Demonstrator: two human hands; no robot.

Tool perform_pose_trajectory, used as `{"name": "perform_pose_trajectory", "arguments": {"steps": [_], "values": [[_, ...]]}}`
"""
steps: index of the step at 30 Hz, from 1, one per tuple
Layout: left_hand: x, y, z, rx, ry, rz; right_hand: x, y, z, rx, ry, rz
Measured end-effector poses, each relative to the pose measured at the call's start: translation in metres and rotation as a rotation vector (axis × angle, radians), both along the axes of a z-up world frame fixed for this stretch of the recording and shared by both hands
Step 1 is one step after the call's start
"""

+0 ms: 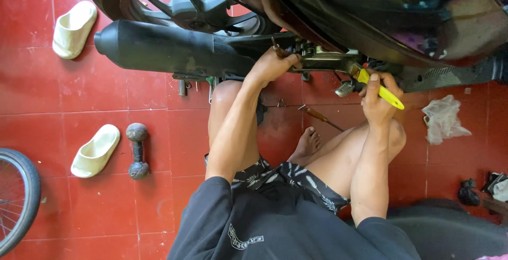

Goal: Cleaning the engine area of a motorcycle using a brush and a small tool to remove dirt and grime.

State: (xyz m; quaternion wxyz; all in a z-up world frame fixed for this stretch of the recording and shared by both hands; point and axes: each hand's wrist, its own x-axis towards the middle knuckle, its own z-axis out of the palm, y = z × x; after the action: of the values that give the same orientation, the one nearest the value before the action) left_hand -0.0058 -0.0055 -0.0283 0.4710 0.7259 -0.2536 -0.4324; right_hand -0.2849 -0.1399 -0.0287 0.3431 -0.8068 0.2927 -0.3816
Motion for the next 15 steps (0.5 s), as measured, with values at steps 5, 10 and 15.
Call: {"name": "perform_pose_trajectory", "arguments": {"steps": [5, 10, 15], "values": [[-0.007, 0.02, 0.01, 0.019, 0.116, 0.055, -0.001, 0.003, 0.002, -0.005, 0.009, 0.003], [-0.008, 0.007, -0.015, -0.044, 0.125, 0.071, 0.0, 0.001, 0.001, -0.009, -0.006, 0.014], [0.002, 0.018, 0.015, 0.012, -0.067, -0.02, 0.001, 0.002, 0.007, -0.027, 0.0, 0.032]]}}
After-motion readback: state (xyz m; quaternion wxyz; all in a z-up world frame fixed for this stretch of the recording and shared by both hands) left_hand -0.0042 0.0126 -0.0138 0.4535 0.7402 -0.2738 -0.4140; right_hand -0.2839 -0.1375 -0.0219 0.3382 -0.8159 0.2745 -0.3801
